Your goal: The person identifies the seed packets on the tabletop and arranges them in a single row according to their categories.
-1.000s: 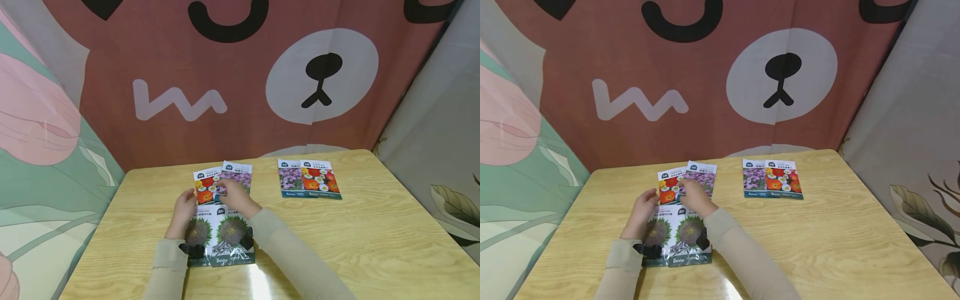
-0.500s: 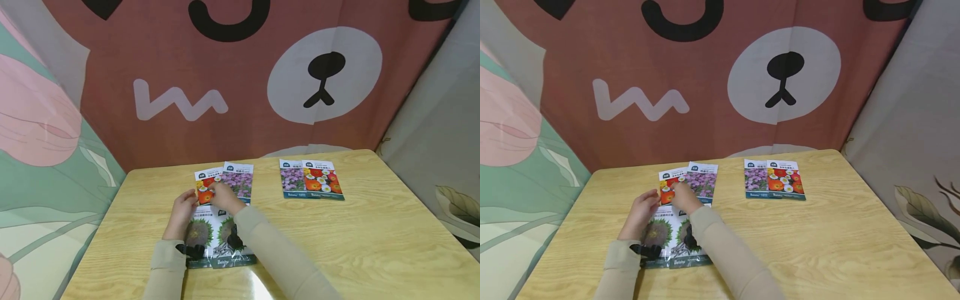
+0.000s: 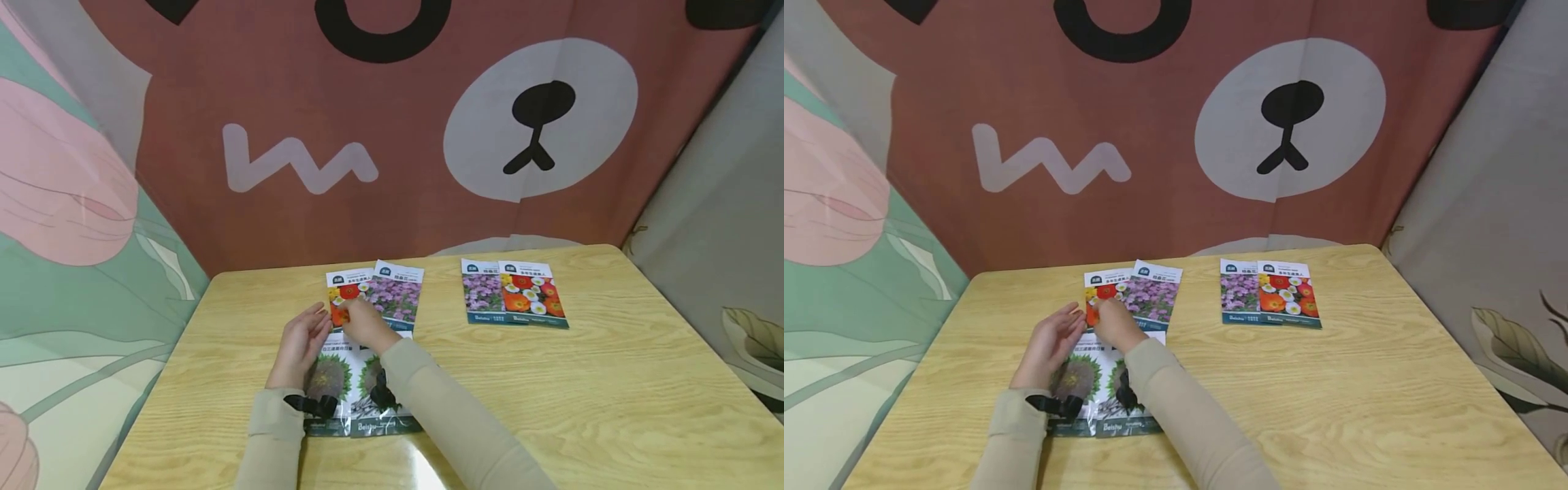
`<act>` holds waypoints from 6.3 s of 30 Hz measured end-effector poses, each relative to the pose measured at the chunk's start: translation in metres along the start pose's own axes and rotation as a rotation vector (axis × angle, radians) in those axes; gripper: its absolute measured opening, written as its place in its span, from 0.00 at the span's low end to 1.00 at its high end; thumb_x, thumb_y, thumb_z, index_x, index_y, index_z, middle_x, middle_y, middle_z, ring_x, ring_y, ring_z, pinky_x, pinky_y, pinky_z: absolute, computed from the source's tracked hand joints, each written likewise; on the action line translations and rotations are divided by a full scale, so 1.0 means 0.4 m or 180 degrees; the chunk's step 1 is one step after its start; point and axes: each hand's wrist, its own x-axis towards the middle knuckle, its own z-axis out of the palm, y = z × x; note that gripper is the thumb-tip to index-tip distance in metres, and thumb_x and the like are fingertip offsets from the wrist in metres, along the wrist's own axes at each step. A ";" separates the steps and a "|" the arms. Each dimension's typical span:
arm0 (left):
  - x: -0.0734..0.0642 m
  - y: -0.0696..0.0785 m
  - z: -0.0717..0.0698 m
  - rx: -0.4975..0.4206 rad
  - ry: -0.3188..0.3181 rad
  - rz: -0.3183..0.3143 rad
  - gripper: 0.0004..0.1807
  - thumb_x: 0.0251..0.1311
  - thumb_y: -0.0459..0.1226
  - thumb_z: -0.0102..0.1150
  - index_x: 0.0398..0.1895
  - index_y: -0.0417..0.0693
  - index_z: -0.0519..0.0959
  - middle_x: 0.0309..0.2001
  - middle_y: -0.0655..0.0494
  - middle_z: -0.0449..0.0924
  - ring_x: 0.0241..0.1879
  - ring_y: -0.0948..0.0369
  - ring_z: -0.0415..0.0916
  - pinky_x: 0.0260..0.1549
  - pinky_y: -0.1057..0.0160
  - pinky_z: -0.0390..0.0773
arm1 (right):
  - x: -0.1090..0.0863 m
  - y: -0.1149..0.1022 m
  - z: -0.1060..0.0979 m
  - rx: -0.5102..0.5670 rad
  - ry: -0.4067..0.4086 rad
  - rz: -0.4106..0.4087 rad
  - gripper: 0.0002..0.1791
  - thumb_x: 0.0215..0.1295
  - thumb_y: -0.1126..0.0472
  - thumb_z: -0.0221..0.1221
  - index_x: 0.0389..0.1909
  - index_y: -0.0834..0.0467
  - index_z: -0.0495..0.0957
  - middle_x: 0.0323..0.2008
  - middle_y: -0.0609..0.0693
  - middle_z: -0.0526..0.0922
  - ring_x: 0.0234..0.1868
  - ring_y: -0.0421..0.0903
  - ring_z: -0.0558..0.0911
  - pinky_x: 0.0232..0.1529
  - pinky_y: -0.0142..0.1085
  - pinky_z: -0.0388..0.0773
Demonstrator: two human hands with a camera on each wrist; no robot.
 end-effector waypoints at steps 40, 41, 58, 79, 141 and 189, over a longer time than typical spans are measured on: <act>0.008 -0.009 0.020 -0.0156 0.0031 0.0237 0.04 0.80 0.38 0.42 0.52 0.52 0.64 0.44 0.60 0.75 0.43 0.62 0.77 0.48 0.63 0.80 | -0.034 -0.008 -0.008 0.0098 0.0273 -0.0572 0.20 0.71 0.73 0.53 0.62 0.65 0.77 0.61 0.58 0.75 0.61 0.53 0.76 0.60 0.41 0.76; 0.007 -0.007 0.021 -0.0095 0.0049 0.0249 0.04 0.80 0.39 0.42 0.52 0.51 0.65 0.44 0.60 0.75 0.43 0.63 0.77 0.47 0.63 0.81 | -0.036 -0.007 -0.008 0.0115 0.0292 -0.0574 0.20 0.71 0.72 0.53 0.62 0.64 0.77 0.60 0.58 0.75 0.61 0.53 0.77 0.59 0.41 0.76; -0.031 0.021 0.067 0.1072 0.0344 0.0961 0.13 0.80 0.40 0.44 0.56 0.40 0.68 0.49 0.51 0.76 0.39 0.67 0.75 0.25 0.71 0.70 | -0.069 -0.017 -0.016 0.0526 0.0606 -0.0844 0.18 0.73 0.71 0.56 0.61 0.58 0.76 0.56 0.56 0.74 0.53 0.50 0.78 0.54 0.40 0.78; -0.073 0.043 0.116 0.1537 0.0082 0.1224 0.16 0.80 0.39 0.43 0.58 0.36 0.69 0.57 0.43 0.71 0.54 0.54 0.72 0.50 0.55 0.81 | -0.089 0.059 -0.033 0.1245 0.1035 -0.0206 0.12 0.76 0.59 0.57 0.56 0.53 0.76 0.61 0.55 0.66 0.50 0.52 0.73 0.49 0.45 0.75; -0.107 -0.073 0.193 0.2228 -0.1360 0.0379 0.10 0.76 0.33 0.50 0.49 0.32 0.74 0.41 0.45 0.78 0.35 0.61 0.79 0.33 0.59 0.86 | -0.316 0.268 -0.338 0.1829 0.0371 0.0650 0.36 0.72 0.72 0.54 0.78 0.62 0.53 0.40 0.64 0.80 0.29 0.51 0.83 0.36 0.50 0.87; -0.135 -0.193 0.237 0.2766 -0.1624 0.0107 0.08 0.68 0.33 0.62 0.32 0.36 0.83 0.22 0.52 0.84 0.19 0.64 0.82 0.21 0.66 0.83 | -0.351 0.319 -0.365 0.1149 -0.0235 0.1542 0.14 0.70 0.70 0.58 0.52 0.66 0.67 0.28 0.58 0.79 0.21 0.45 0.80 0.25 0.38 0.85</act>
